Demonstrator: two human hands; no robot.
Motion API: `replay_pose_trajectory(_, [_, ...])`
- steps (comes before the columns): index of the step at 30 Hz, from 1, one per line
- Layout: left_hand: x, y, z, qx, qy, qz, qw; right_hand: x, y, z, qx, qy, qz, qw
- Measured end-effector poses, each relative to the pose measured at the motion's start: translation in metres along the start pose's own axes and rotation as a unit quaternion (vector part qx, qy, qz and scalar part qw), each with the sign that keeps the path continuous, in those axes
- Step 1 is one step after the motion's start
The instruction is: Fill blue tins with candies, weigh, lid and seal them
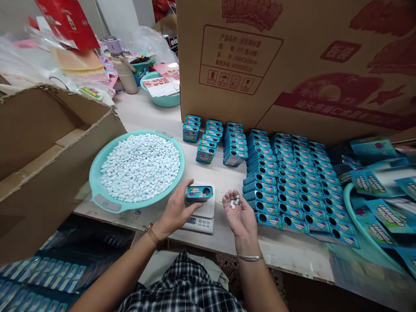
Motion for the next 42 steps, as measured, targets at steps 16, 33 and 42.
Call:
replay_pose_trajectory(16, [-0.01, -0.016, -0.057, 0.048, -0.1, 0.134, 0.985, 0.002, -0.007, -0.021, 0.019, -0.042, 0.055, 0.997])
replay_pose_trajectory(33, [-0.008, -0.03, -0.074, 0.035, -0.179, 0.141, 0.973, 0.017, 0.001, -0.018, 0.011, -0.071, 0.083, 0.994])
replay_pose_trajectory(42, [-0.009, -0.018, -0.021, 0.02, 0.075, 0.03, 0.997, 0.005, 0.004, -0.001, 0.016, -0.059, 0.056, 0.997])
Point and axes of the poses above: each hand's wrist, its own y-axis away from the middle knuckle, its own x-axis out of the palm, z = x × y, the point moved 4 cm from there along -y, towards the middle knuckle, and after that the axes turned 15 degrees about z, right-handed, at the moved point
